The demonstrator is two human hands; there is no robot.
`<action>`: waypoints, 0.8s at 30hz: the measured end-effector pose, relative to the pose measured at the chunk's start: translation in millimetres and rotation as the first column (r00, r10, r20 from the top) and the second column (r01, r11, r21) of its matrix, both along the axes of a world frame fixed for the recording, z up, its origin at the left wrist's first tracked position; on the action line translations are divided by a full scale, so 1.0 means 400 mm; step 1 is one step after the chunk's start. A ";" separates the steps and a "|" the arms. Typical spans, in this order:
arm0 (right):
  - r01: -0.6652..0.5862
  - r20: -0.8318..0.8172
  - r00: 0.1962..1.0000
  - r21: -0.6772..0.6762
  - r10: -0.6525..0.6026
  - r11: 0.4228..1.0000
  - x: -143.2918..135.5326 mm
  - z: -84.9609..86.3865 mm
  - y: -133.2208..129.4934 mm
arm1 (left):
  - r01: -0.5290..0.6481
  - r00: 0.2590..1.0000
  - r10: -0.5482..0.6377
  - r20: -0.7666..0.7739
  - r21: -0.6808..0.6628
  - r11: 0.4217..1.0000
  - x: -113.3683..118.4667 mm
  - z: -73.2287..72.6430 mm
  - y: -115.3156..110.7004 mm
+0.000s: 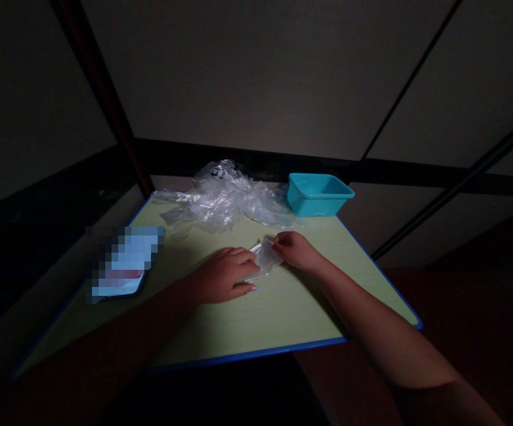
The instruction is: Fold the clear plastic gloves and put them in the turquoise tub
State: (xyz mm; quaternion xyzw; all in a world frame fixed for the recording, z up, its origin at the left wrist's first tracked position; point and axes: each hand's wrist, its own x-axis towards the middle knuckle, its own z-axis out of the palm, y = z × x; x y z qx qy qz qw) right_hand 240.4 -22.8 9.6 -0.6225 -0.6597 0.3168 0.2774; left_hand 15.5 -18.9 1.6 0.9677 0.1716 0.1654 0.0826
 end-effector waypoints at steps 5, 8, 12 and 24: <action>-0.034 -0.143 0.989 -0.008 0.033 0.999 -0.005 -0.003 -0.005 | 0.001 1.000 -0.001 -0.015 0.003 1.000 0.001 0.003 -0.002; -0.038 -0.225 0.974 -0.014 0.034 0.999 -0.010 0.000 -0.008 | 0.001 1.000 -0.001 -0.027 0.014 1.000 0.002 0.004 -0.003; -0.054 -0.280 0.959 -0.007 0.050 0.999 -0.020 0.002 -0.013 | -0.001 0.999 0.002 -0.042 0.026 1.000 0.002 0.005 -0.003; -0.190 -0.444 0.875 0.057 0.195 0.980 -0.064 -0.023 -0.019 | -0.009 0.998 0.012 -0.059 0.039 0.999 0.004 0.004 -0.005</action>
